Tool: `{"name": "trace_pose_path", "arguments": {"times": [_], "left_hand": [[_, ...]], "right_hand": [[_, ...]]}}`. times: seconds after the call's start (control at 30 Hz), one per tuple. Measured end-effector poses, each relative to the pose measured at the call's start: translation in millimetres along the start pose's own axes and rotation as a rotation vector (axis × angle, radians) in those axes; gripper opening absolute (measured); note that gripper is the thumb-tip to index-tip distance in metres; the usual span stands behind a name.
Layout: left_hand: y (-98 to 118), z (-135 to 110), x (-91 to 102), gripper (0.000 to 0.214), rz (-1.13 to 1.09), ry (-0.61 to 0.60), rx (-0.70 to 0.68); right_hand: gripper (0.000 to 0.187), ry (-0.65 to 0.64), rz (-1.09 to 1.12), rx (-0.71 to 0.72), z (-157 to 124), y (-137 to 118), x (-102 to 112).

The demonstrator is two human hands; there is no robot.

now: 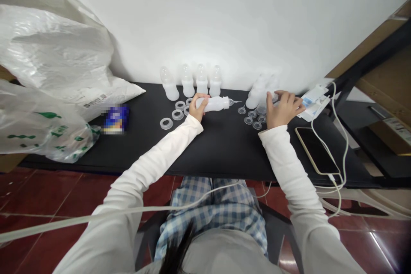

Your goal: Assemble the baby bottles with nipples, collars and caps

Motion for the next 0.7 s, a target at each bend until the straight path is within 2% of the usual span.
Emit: {"name": "trace_pose_path", "arguments": {"times": [0.13,0.3,0.4,0.57,0.7], "left_hand": [[0.1,0.0,-1.3,0.061,-0.031,-0.012,0.004],[0.6,-0.4,-4.0,0.061,-0.074,-0.058,0.018],[2.6,-2.5,-6.8,0.059,-0.092,-0.096,0.021],[5.5,-8.5,-13.0,0.056,-0.128,-0.139,0.062],[4.1,-9.8,-13.7,0.052,-0.135,-0.102,0.141]], "right_hand": [[0.052,-0.007,0.234,0.034,-3.8,-10.3,4.1],[0.046,-0.145,0.619,0.057,-22.4,-27.7,-15.4],[0.046,-0.207,0.765,0.046,-32.9,-36.3,-27.6],[0.045,-0.320,0.840,0.106,-44.4,-42.4,-41.3],[0.039,-0.363,0.741,0.242,-48.4,-44.3,-42.0]]}}
Point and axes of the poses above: each hand's wrist, its own z-axis towards the middle knuckle, its own x-axis out of the back of the hand, y = z × x, the point moved 4 cm from there along z, towards the middle knuckle, and after that the axes turned 3 degrees about -y, right-handed, at the moved point
